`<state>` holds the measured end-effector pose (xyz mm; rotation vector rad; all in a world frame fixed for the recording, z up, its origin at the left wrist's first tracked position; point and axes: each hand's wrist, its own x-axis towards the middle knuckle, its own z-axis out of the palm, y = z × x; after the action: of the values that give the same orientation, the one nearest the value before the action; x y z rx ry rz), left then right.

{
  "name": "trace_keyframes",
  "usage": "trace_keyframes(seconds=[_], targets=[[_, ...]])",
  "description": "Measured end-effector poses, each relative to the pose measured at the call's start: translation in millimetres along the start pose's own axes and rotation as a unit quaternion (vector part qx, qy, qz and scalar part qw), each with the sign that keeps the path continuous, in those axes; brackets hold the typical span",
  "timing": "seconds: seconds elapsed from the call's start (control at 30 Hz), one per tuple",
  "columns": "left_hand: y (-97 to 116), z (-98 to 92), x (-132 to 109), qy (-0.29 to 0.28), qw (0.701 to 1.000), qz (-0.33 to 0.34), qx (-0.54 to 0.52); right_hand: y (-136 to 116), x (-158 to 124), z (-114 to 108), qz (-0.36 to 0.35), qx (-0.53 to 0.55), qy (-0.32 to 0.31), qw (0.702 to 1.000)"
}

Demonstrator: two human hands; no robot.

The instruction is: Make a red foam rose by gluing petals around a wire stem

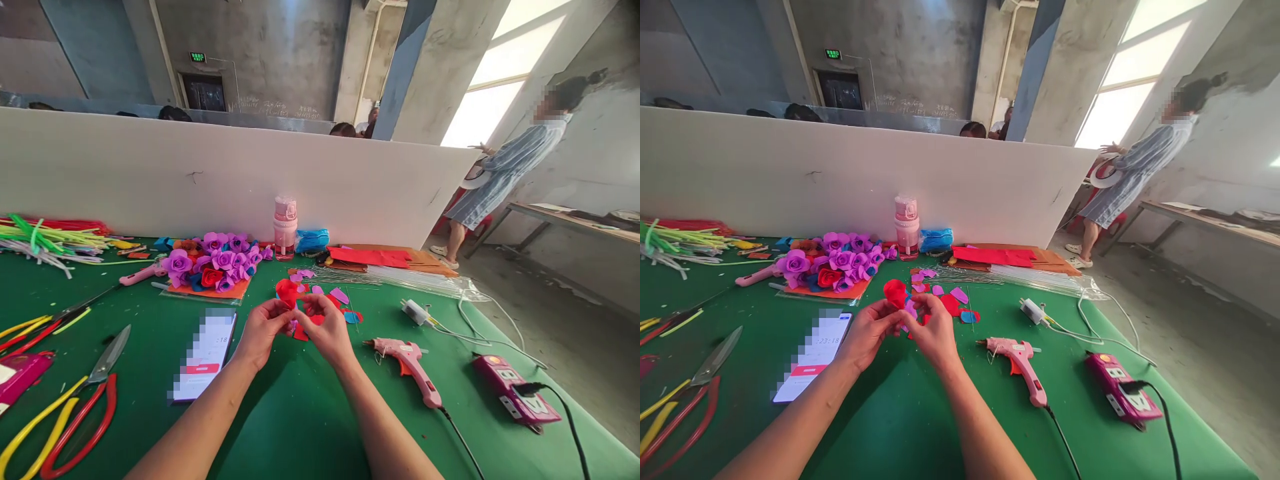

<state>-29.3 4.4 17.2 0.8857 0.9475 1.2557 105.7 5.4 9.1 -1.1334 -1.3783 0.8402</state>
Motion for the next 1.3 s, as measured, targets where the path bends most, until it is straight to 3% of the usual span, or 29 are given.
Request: trace_keyframes(seconds=[0.3,0.63,0.8,0.97,1.17,1.3], targets=[[0.0,5.5,-4.8,-0.020,1.000,0.010,0.021,-2.5,-1.4,3.0,0.019,0.033,-0.027,0.999],[3.2,4.8,-7.3,-0.049,0.998,-0.023,0.014,-4.4,2.3,-2.8,0.138,0.257,-0.088,0.953],[1.0,-0.4,-3.5,-0.024,0.999,-0.049,-0.006,-5.9,6.7,-10.9,0.177,0.334,-0.026,0.926],[-0.3,-6.5,1.2,-0.033,0.997,-0.064,-0.041,3.2,10.2,-13.2,0.175,0.328,0.029,0.928],[1.7,-9.1,1.5,-0.078,0.994,-0.072,-0.036,5.5,7.9,-9.6,0.172,0.334,-0.043,0.926],[2.0,-6.9,0.9,-0.051,0.999,0.004,0.011,2.3,5.5,-8.9,0.166,0.303,-0.061,0.936]])
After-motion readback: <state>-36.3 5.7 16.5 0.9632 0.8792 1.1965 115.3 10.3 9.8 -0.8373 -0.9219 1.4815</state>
